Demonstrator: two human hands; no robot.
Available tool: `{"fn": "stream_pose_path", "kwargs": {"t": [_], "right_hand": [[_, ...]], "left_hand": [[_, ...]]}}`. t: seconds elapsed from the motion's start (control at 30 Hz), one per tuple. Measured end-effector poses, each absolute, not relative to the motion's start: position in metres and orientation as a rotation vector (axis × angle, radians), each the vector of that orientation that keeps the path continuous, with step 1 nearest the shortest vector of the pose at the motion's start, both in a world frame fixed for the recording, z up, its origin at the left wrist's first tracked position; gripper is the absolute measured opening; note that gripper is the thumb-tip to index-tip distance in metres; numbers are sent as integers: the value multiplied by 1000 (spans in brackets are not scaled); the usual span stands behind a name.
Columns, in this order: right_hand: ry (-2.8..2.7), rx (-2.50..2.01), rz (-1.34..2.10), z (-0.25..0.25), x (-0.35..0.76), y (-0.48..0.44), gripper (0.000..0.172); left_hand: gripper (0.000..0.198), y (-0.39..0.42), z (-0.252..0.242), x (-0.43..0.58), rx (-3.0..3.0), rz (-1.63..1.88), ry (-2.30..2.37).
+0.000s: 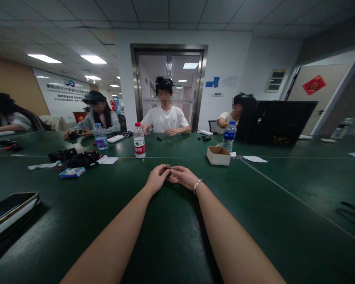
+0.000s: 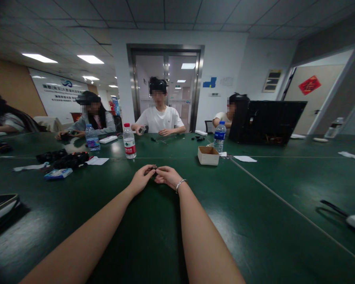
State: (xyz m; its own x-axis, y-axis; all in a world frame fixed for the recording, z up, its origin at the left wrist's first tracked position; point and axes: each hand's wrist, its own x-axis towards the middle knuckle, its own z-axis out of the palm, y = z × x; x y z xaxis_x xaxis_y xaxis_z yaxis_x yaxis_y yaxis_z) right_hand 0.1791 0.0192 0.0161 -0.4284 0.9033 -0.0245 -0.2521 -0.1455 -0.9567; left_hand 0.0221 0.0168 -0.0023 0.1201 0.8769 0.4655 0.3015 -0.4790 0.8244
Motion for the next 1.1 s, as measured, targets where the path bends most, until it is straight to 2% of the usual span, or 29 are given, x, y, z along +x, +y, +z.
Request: {"fn": "stream_pose_path", "kwargs": {"t": [0.13, 0.27, 0.5, 0.73, 0.87, 1.1], "right_hand": [[-1199, -824, 1695, 18, 178, 18, 14], [-1186, -875, 1646, 15, 176, 22, 20], [-1230, -881, 1651, 11, 174, 25, 20], [-1287, -887, 1651, 12, 174, 25, 22], [-1298, -922, 1645, 11, 172, 26, 29], [-1259, -905, 1665, 11, 173, 25, 32]], "left_hand": [[21, 11, 0, 22, 2095, 1290, 1303], [22, 2, 6, 25, 2203, 1235, 1244], [32, 3, 7, 23, 2012, 1397, 1189], [28, 5, 8, 22, 1922, 1381, 1122], [27, 6, 6, 21, 1926, 1382, 1070], [37, 13, -1, 20, 1846, 1433, 1074]]}}
